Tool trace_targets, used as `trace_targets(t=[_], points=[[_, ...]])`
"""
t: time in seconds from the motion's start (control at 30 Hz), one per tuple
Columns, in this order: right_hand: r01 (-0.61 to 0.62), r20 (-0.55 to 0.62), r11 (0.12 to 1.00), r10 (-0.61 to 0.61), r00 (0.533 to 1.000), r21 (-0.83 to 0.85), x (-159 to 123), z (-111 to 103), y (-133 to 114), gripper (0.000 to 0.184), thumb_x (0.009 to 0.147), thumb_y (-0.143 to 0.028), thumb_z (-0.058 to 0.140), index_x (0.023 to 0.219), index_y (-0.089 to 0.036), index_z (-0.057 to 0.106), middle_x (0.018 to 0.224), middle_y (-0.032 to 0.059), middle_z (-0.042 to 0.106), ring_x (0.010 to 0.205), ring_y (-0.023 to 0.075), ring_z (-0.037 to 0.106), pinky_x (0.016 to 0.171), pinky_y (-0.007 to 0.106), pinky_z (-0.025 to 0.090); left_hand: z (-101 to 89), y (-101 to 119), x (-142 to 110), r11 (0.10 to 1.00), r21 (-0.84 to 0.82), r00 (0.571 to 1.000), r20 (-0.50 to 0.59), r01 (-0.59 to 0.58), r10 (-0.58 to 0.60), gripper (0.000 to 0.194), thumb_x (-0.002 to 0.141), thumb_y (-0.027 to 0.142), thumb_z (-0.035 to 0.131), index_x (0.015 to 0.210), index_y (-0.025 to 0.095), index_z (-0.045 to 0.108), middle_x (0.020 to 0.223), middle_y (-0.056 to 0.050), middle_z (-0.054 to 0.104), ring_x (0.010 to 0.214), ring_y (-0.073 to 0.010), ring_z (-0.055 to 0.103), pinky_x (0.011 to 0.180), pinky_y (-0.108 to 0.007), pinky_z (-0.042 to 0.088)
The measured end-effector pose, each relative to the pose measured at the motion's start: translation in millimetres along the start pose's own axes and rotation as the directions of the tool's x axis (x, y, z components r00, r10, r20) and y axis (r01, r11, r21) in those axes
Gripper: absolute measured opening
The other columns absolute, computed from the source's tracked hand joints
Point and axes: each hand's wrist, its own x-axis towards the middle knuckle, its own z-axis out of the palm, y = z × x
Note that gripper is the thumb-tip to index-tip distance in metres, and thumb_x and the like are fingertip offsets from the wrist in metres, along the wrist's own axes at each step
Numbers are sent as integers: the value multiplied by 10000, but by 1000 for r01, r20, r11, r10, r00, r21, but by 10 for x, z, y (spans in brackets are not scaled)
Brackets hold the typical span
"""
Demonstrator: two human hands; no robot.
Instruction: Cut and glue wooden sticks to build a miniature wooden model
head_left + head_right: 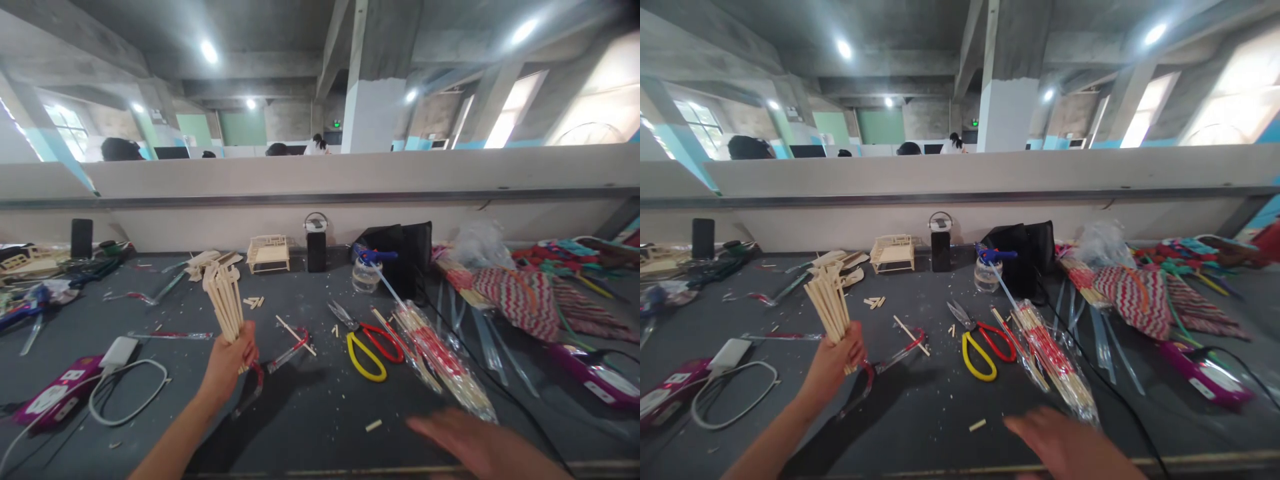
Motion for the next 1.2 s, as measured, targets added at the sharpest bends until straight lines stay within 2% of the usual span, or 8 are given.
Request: trace_targets(t=[0.1, 0.2, 0.3, 0.43, 0.7, 0.87, 1.03, 1.2], points=[[64, 83, 996, -69, 994, 60, 550, 14, -539, 430, 871, -394, 503, 1290, -304, 525, 1185, 56, 638, 1030, 219, 608, 893, 347, 470, 4, 46, 19, 1000, 3, 998, -52, -20, 20, 411, 738, 463, 653, 602, 193, 376, 470, 102, 313, 380, -38, 294, 366, -161, 272], [198, 38, 980, -197, 980, -24, 1195, 300, -860, 524, 842, -302, 558, 1348, -232, 445, 1311, 86, 544, 1192, 230, 497, 1009, 368, 378, -86, 178, 82, 997, -23, 991, -111, -74, 71, 424, 738, 473, 656, 611, 198, 359, 459, 107, 304, 369, -33, 269, 350, -155, 227], [177, 19, 941, -179, 984, -287, 1734, 665, -918, 624, 800, -301, 634, 1370, -201, 399, 1234, 112, 579, 1159, 241, 514, 973, 350, 395, -179, 288, 118, 990, -60, 981, -159, -125, 114, 440, 738, 484, 656, 609, 203, 343, 452, 112, 284, 365, -31, 246, 352, -159, 222], [38, 27, 898, -29, 999, -439, 2115, 844, -786, 261, 830, -225, 576, 1086, -193, 614, 1026, 110, 675, 976, 243, 627, 814, 317, 457, -290, 223, 79, 982, -14, 964, -193, -187, 181, 428, 737, 484, 656, 606, 201, 362, 453, 108, 288, 373, -39, 264, 365, -170, 234], [-265, -216, 828, 178, 960, -494, 2265, 256, -317, 274, 914, -209, 369, 1031, -167, 613, 954, 128, 690, 886, 243, 658, 685, 305, 454, -527, -291, -6, 946, 323, 989, -144, 20, 28, 499, 703, 564, 624, 461, 188, 401, 389, 54, 385, 394, -75, 350, 413, -209, 287], [-259, -293, 821, 118, 949, -508, 2168, 81, -347, 324, 927, -172, 323, 937, -115, 642, 987, 190, 658, 1021, 277, 578, 790, 338, 421, -504, -261, 32, 997, 63, 971, -234, -37, 51, 446, 702, 524, 656, 564, 203, 379, 443, 90, 335, 391, -62, 305, 388, -202, 264], [-21, -184, 892, -71, 980, -452, 2110, 542, -960, 318, 965, -202, 273, 1077, -203, 570, 1037, 90, 668, 1008, 204, 585, 823, 293, 401, -456, -201, 7, 979, -109, 906, -408, -174, 116, 449, 689, 473, 693, 617, 217, 331, 482, 118, 245, 395, -49, 231, 370, -182, 225], [140, 49, 945, -131, 990, -296, 2178, 1288, -1455, 326, 854, -456, 535, 1008, -173, 581, 869, 98, 712, 825, 243, 671, 662, 293, 454, -769, -111, 146, 930, 365, 840, -488, -50, 237, 302, 757, 487, 576, 744, 194, 504, 484, 78, 390, 393, -93, 368, 401, -216, 298]])
